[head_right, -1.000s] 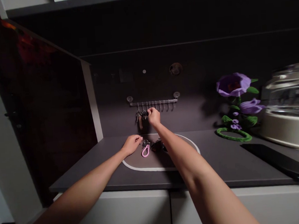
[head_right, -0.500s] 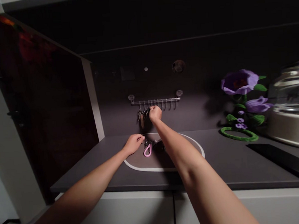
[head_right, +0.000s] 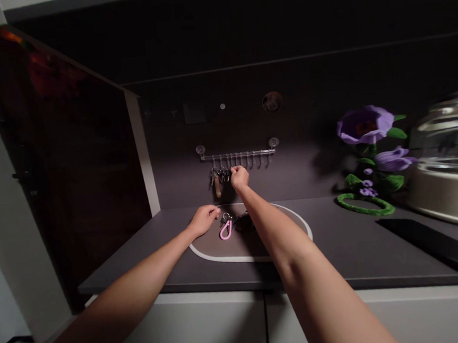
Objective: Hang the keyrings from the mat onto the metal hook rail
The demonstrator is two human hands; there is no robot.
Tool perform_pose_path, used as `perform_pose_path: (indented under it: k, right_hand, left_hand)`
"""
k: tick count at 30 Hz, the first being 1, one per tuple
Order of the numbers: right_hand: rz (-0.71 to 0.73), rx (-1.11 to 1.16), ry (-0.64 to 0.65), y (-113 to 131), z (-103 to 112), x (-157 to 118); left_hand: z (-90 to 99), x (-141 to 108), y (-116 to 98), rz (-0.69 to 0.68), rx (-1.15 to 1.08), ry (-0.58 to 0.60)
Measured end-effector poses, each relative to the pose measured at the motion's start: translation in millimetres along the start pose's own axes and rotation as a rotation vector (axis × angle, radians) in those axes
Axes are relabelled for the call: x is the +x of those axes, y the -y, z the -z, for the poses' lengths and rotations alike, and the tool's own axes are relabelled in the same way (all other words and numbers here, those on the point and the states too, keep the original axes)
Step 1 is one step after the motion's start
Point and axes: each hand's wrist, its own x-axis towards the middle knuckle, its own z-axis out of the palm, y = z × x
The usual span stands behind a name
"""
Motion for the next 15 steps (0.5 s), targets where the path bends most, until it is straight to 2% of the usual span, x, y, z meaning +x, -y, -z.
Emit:
perform_pose_path:
  k: [8,12,15]
  right_hand:
    - [0.003,0.05,0.054,-5.2,4.6,-6.8]
    - [-0.019,0.055,0.093,-1.0,16.5,-20.6]
    - [-0.012,0.069,0.174,1.7,30.3,-34.9]
  left_hand:
    - [-4.2,2.3,11.7,0.099,-0.057,-0.005]
    - [-1.7,1.0,9.4,0.13,0.019,0.013]
    - [2.8,1.5,4.2,0.115,0.095,0.045]
